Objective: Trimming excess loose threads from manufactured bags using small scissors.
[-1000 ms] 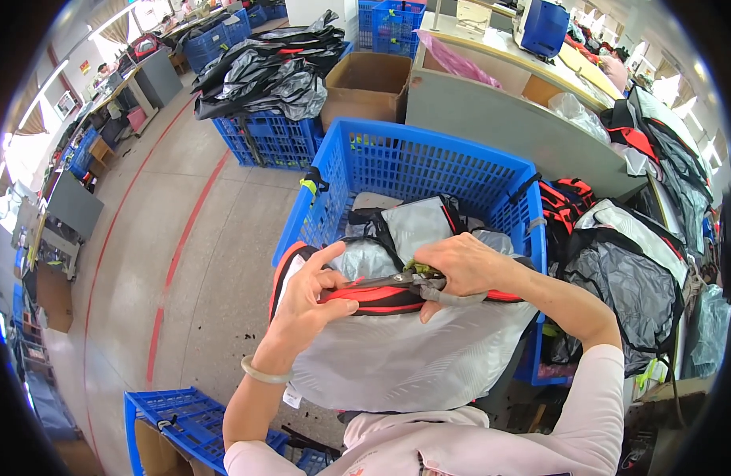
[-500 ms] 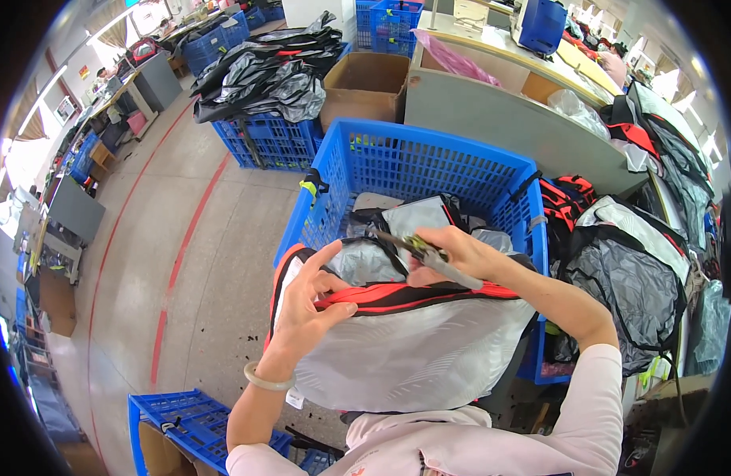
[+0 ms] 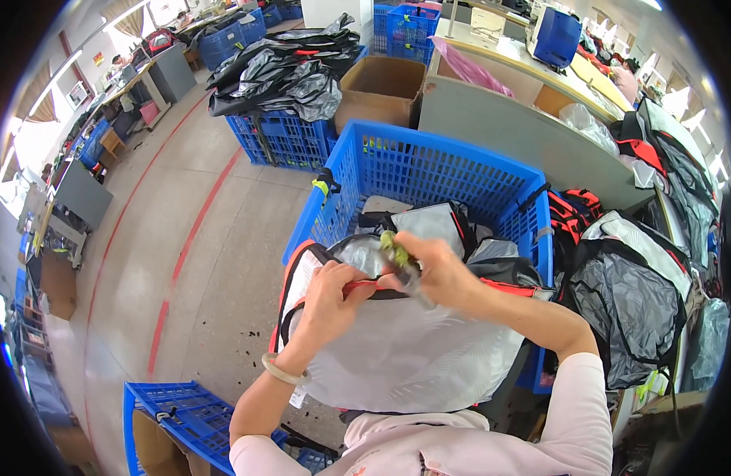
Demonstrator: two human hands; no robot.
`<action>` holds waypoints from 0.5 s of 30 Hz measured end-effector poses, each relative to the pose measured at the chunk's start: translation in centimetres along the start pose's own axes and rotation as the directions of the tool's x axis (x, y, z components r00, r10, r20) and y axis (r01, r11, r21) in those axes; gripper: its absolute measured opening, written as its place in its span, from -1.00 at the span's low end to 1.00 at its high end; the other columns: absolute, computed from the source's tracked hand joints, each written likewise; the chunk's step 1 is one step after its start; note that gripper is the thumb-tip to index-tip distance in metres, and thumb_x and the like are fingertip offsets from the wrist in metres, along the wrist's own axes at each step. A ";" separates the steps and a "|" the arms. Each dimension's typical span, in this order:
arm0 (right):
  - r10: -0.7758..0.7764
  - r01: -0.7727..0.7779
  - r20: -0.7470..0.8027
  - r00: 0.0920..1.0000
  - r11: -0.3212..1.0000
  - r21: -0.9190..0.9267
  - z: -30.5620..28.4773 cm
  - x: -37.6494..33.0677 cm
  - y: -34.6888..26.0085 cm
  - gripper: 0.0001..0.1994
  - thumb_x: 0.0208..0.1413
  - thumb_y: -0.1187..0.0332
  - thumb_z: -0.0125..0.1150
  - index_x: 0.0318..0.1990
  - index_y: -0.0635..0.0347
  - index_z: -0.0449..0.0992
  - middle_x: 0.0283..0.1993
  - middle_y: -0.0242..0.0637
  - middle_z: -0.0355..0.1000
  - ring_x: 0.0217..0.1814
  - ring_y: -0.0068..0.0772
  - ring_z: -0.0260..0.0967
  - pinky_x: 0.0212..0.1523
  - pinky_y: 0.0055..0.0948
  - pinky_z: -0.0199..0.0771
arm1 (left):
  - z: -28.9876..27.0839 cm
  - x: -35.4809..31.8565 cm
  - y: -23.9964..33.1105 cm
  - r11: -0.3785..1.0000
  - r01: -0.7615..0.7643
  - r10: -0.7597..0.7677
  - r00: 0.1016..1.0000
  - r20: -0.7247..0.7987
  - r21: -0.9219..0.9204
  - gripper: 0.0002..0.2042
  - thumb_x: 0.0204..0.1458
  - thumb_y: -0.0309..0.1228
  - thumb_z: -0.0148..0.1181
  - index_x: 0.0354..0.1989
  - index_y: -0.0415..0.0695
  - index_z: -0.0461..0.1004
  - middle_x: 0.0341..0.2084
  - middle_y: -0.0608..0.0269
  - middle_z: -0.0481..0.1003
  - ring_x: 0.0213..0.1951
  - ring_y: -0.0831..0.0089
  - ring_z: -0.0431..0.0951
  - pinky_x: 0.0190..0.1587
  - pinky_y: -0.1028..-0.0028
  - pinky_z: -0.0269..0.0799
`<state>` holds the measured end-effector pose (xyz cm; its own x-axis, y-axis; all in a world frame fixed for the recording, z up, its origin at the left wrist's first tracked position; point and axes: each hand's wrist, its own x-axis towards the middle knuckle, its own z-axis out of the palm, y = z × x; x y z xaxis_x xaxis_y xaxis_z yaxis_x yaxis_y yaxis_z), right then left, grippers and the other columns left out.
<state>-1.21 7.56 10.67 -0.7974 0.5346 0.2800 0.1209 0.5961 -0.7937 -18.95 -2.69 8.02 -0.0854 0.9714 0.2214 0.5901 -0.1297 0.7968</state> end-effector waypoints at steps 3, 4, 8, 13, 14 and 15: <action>-0.189 0.195 0.051 0.981 0.954 -0.226 -3.6 0.8 1.0 -0.51 -0.32 0.20 0.52 -0.34 0.25 0.33 -0.43 -0.22 0.26 -0.42 -0.14 0.26 -0.41 -0.37 0.29 | 0.2 -0.6 -0.2 0.999 0.010 -0.008 0.999 -0.044 0.037 -0.89 -0.11 -0.42 0.23 -0.48 -0.22 0.54 -0.60 0.25 0.44 -0.38 0.26 0.36 -0.20 0.34 0.22; -0.188 0.202 0.076 0.979 0.925 -0.323 -4.8 0.7 0.7 -0.47 -0.33 0.13 0.51 -0.33 0.25 0.33 -0.42 -0.22 0.25 -0.39 -0.14 0.27 -0.38 -0.34 0.30 | 0.1 -1.0 -0.3 0.997 0.071 -0.072 0.996 -0.058 -0.021 -0.87 -0.11 -0.44 0.25 -0.42 -0.24 0.52 -0.59 0.25 0.46 -0.38 0.30 0.40 -0.20 0.36 0.25; -0.047 0.170 0.248 0.968 0.848 -0.502 -7.6 -0.7 2.7 -0.36 -0.38 -0.08 0.47 -0.30 0.25 0.33 -0.35 -0.21 0.26 -0.25 -0.13 0.28 -0.25 -0.28 0.33 | 0.1 -1.1 0.2 0.942 0.131 -0.164 0.983 -0.085 -0.309 -0.65 -0.14 -0.60 0.27 -0.12 -0.30 0.37 -0.51 0.23 0.50 -0.35 0.53 0.51 -0.23 0.56 0.37; 0.116 0.106 0.378 0.919 0.849 -0.517 -7.8 -0.4 3.3 -0.32 -0.33 -0.17 0.41 -0.26 0.25 0.34 -0.30 -0.19 0.30 -0.16 -0.13 0.26 -0.19 -0.25 0.32 | 0.3 -1.5 0.8 0.947 0.070 -0.109 0.988 -0.108 -0.314 -0.47 -0.17 -0.62 0.27 0.04 -0.31 0.22 -0.50 0.25 0.50 -0.36 0.56 0.48 -0.21 0.57 0.34; 0.122 0.126 0.422 0.898 0.849 -0.513 -7.8 -0.2 3.3 -0.33 -0.34 -0.17 0.41 -0.27 0.26 0.35 -0.31 -0.18 0.31 -0.15 -0.12 0.27 -0.19 -0.25 0.32 | 0.3 -1.6 0.9 0.954 0.038 -0.079 0.989 -0.125 -0.298 -0.45 -0.17 -0.62 0.27 0.05 -0.31 0.21 -0.50 0.26 0.49 -0.36 0.57 0.48 -0.19 0.57 0.33; 0.126 0.148 0.467 0.875 0.850 -0.506 -7.8 0.2 3.2 -0.33 -0.34 -0.16 0.41 -0.27 0.26 0.36 -0.31 -0.18 0.32 -0.14 -0.12 0.28 -0.19 -0.25 0.32 | 0.3 -1.6 1.1 0.954 0.041 -0.082 0.988 -0.128 -0.297 -0.45 -0.17 -0.62 0.27 0.05 -0.31 0.21 -0.50 0.26 0.49 -0.36 0.57 0.48 -0.19 0.57 0.33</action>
<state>3.66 14.22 12.35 -0.9588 0.2631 -0.1075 0.2842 0.8887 -0.3597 -17.97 -4.33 8.36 -0.2356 0.9454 0.2250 0.3214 -0.1427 0.9361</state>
